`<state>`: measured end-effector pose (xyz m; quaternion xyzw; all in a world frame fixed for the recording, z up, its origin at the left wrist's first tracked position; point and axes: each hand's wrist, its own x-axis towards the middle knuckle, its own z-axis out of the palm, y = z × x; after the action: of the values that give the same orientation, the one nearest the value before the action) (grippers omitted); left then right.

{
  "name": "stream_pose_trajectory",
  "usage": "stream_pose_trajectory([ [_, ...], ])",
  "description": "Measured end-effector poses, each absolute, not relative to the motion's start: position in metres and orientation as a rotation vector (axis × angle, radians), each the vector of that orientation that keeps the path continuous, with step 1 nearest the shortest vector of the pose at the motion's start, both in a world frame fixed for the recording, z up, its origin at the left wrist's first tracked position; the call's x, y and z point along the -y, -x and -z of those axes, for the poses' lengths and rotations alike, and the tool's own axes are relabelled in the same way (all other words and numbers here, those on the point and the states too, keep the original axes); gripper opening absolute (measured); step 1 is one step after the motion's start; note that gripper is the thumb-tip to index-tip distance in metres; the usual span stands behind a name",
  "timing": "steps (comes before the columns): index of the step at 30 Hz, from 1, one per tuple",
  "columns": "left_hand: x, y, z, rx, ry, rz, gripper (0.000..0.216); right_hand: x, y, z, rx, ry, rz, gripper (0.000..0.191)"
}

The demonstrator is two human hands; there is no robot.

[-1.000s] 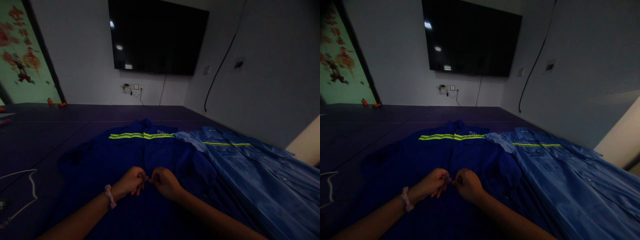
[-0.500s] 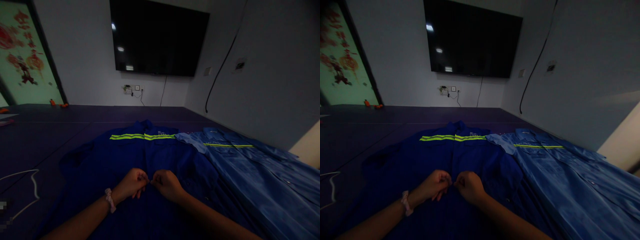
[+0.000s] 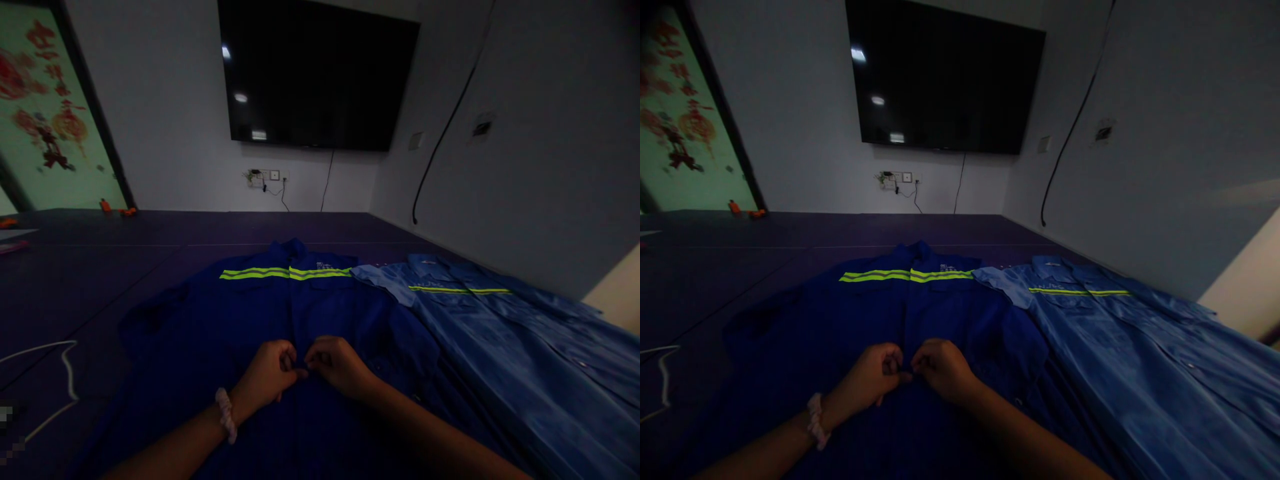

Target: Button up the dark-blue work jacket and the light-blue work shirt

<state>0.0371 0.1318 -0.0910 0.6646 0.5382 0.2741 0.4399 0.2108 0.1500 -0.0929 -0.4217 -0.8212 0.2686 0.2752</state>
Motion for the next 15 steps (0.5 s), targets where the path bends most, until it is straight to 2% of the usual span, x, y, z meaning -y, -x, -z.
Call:
stream_pose_trajectory([
  [5,-0.128,-0.042,0.086,-1.435,-1.692,-0.675,0.034,-0.153,-0.211,0.094,2.232,1.123,-0.746,0.011],
  [8,-0.127,-0.043,0.083,-1.44,-1.734,-0.679,0.031,-0.152,-0.211,0.093,2.244,1.172,-0.711,0.01],
  [12,-0.128,-0.042,0.081,-1.398,-1.812,-0.692,0.016,-0.149,-0.212,0.087,2.356,1.124,-0.625,0.035],
  [15,-0.128,-0.041,0.081,-1.376,-1.879,-0.701,0.012,-0.148,-0.214,0.083,2.494,1.065,-0.539,0.037],
])
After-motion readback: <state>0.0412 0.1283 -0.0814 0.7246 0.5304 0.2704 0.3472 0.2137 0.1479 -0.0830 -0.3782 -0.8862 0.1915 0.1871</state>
